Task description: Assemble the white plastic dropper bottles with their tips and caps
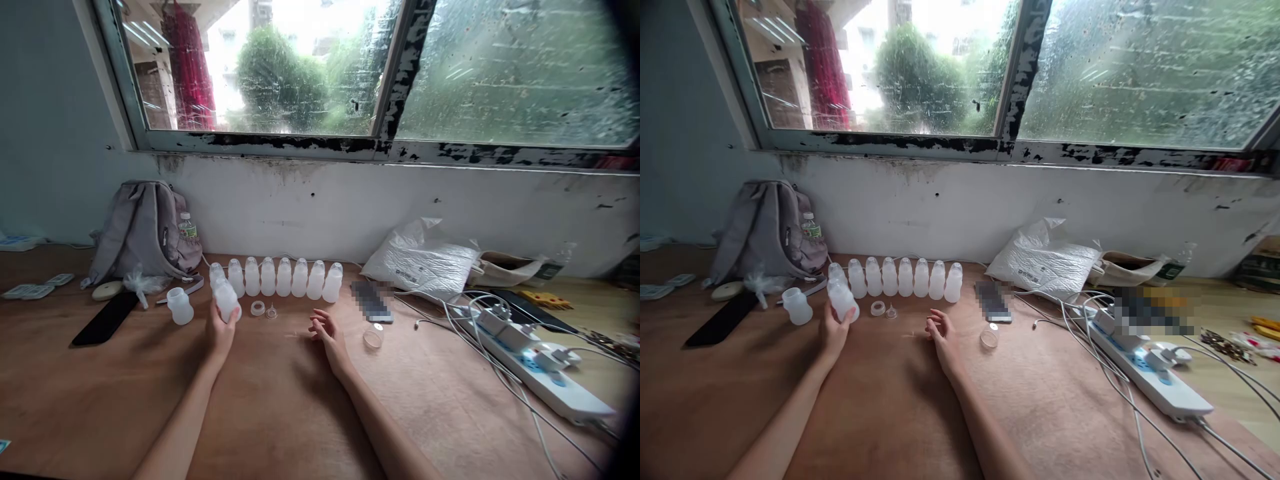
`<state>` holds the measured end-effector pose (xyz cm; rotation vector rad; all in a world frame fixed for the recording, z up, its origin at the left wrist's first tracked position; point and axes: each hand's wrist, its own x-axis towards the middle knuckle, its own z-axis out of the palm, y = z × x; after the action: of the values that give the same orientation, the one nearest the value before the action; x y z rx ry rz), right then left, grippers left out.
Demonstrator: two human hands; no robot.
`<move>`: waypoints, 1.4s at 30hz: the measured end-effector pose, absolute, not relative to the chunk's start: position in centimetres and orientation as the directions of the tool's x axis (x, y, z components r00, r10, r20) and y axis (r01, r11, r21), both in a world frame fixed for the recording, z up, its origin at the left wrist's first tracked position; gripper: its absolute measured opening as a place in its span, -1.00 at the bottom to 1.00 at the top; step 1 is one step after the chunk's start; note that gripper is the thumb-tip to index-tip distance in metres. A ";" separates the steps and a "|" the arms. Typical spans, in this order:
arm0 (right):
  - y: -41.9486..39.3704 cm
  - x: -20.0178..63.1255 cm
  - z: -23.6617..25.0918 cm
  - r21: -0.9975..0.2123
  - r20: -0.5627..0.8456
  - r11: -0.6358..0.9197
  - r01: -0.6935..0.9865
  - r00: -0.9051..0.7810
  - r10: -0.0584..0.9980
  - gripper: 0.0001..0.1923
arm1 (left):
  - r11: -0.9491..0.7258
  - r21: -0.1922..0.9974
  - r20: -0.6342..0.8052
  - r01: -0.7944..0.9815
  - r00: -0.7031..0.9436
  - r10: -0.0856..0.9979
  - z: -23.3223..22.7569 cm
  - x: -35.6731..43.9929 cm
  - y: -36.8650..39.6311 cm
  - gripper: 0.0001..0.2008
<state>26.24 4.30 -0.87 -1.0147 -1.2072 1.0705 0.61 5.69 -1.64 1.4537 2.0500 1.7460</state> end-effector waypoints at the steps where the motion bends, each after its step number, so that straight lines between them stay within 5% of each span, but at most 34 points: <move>1: 4.3 26.2 -0.9 -0.976 0.201 0.204 -0.080 0.042 0.979 -0.58 | -0.049 0.789 0.485 0.612 -0.572 0.661 -1.9 -0.5 5.8 -0.46; 8: 4.2 25.8 -1.5 -0.978 0.208 0.208 0.005 -0.004 0.978 -0.61 | 0.104 0.593 0.584 0.799 -0.515 0.627 -2.4 -4.7 5.2 -0.50; 24: 3.8 25.6 -1.2 -0.945 0.261 0.269 0.185 -0.067 0.963 -0.65 | 0.211 0.677 0.510 0.705 -0.656 0.556 -2.6 -4.4 8.7 -0.48; 31: 3.9 25.5 -1.3 -0.913 0.291 0.303 0.273 -0.085 0.953 -0.69 | 0.126 0.654 0.585 0.746 -0.605 0.540 -2.9 -3.7 6.9 -0.36; 34: 3.9 25.3 -1.3 -0.897 0.306 0.319 0.306 -0.089 0.948 -0.72 | -0.012 0.638 0.638 0.770 -0.520 0.567 -3.1 -2.4 5.5 -0.50; 38: 3.7 25.0 -1.3 -0.857 0.334 0.352 0.377 -0.115 0.936 -0.76 | -0.255 0.525 0.667 0.812 -0.205 0.717 -3.0 0.6 5.1 -0.72; 42: 3.7 24.8 -1.6 -0.799 0.392 0.418 0.432 -0.154 0.907 -0.80 | -0.264 0.476 0.670 0.839 -0.153 0.726 -3.3 3.7 7.0 -0.69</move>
<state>24.85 3.70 -1.61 -1.1624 -1.7612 0.6541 3.72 7.01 -3.28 2.1192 1.9743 1.5049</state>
